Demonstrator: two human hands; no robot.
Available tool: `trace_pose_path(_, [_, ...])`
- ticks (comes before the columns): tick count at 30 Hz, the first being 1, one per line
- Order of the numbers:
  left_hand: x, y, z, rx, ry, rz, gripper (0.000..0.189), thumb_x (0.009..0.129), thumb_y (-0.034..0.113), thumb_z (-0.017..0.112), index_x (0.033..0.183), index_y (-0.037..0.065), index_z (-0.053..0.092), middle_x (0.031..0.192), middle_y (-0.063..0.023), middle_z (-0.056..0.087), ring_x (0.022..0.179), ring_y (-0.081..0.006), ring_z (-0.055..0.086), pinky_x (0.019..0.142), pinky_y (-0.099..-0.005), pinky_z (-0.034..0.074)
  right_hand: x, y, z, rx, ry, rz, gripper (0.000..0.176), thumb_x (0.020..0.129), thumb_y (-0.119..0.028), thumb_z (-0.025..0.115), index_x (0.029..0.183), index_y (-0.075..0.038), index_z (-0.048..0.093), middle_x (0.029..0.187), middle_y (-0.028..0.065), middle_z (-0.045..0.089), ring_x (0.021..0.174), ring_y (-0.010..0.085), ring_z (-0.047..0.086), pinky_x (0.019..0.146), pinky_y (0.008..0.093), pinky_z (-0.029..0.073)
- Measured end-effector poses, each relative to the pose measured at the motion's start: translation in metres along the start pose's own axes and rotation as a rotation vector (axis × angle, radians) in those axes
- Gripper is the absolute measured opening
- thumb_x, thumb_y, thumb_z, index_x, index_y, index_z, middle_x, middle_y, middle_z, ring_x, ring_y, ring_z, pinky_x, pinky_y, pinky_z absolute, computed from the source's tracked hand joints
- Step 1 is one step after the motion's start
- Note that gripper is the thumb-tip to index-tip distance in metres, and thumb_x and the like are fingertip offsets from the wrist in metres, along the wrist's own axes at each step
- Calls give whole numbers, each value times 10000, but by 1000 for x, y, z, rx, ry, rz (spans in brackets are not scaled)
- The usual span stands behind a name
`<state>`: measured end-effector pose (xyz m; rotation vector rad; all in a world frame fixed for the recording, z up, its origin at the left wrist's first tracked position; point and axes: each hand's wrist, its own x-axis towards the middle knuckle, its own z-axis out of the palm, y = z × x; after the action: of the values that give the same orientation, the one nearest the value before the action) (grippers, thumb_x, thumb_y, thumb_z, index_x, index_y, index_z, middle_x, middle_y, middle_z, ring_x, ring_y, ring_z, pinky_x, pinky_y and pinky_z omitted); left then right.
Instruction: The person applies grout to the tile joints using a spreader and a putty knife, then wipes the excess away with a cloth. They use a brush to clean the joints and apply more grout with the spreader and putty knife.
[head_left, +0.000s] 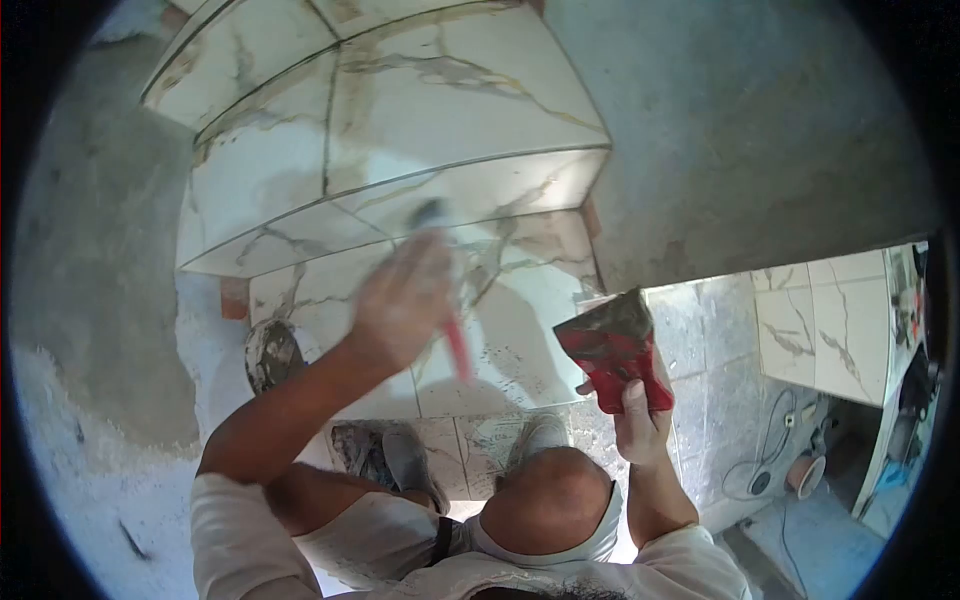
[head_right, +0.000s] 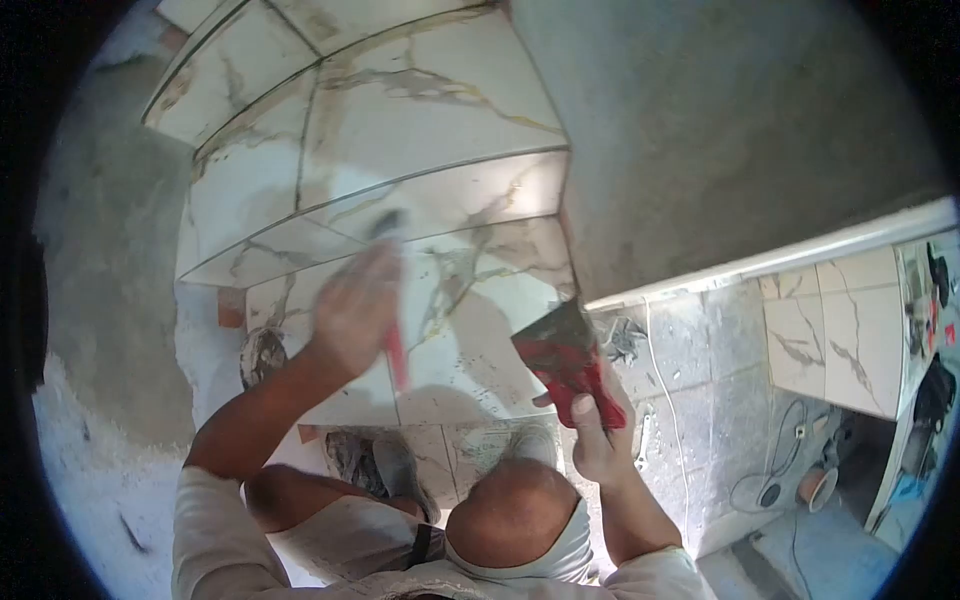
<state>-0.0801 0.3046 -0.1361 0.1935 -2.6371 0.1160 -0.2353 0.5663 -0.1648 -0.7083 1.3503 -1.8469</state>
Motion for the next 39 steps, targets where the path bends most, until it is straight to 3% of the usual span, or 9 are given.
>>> trace_pose_path(5, [87, 21, 53, -28, 245, 177, 329, 659, 144, 629, 963, 17, 621, 1146, -155, 600, 1105, -319, 576, 914, -365, 520, -9, -2, 8, 14, 65, -61, 679, 988, -364, 489, 1459, 42, 215, 1327, 200, 474, 1102, 311, 589, 789, 389, 536])
trace_pose_path(10, [-1, -51, 13, 190, 103, 193, 368, 704, 164, 610, 1049, 35, 622, 1131, -152, 599, 1081, -293, 579, 915, -376, 510, -28, 1, 2, -40, 190, -68, 552, 1008, -280, 461, 1439, 19, 291, 1208, 189, 560, 835, 298, 651, 701, 377, 537])
trace_pose_path(19, [-197, -131, -78, 258, 294, -866, 137, 888, 53, 569, 916, -42, 665, 958, -163, 667, 898, -314, 641, 815, -358, 512, -24, 5, 15, -147, 127, 24, 615, 998, -362, 465, 1436, 29, 280, 1222, 176, 543, 926, 259, 638, 729, 350, 542])
trace_pose_path(24, [-191, -165, -39, 102, 658, -937, 173, 831, -5, 636, 1002, -30, 640, 1019, -152, 674, 903, -267, 658, 781, -322, 528, 2, 5, 44, -224, 9, -60, 590, 1006, -345, 450, 1434, 28, 288, 1268, 173, 505, 975, 252, 618, 753, 378, 547])
trace_pose_path(27, [-194, -134, 33, -301, 570, -726, 226, 826, -10, 629, 1052, -5, 619, 1010, -130, 675, 928, -264, 658, 773, -335, 538, 9, 8, 56, -227, -27, -108, 524, 1023, -299, 411, 1447, -9, 306, 1263, 160, 529, 982, 263, 627, 717, 360, 558])
trace_pose_path(30, [-156, -96, -30, -185, 450, -559, 190, 864, 24, 619, 1052, -2, 616, 1012, -114, 670, 955, -251, 655, 778, -335, 538, 3, 7, 52, -271, -41, -90, 533, 1022, -312, 416, 1452, -17, 305, 1265, 162, 532, 980, 256, 628, 704, 370, 553])
trace_pose_path(35, [-220, -188, -39, 121, 1023, -1163, 154, 889, 23, 605, 1038, -9, 618, 941, -144, 667, 854, -224, 669, 742, -338, 533, -3, 7, 53, -345, 69, -20, 566, 1017, -326, 433, 1451, 9, 294, 1197, 165, 565, 823, 237, 642, 685, 343, 541])
trace_pose_path(37, [-259, -216, 2, 741, 370, -1240, 104, 893, 22, 602, 988, -12, 629, 904, -155, 659, 817, -226, 661, 723, -341, 526, 0, 6, 61, -383, 69, -27, 566, 1017, -330, 433, 1448, 10, 298, 1171, 161, 577, 789, 229, 641, 678, 337, 539])
trace_pose_path(39, [-211, -171, -32, -22, 937, -783, 78, 902, 44, 593, 942, -11, 631, 901, -150, 653, 857, -228, 653, 722, -340, 516, 6, 6, 70, -422, 70, -33, 566, 1017, -334, 434, 1446, 11, 303, 1146, 157, 589, 756, 220, 641, 672, 331, 537])
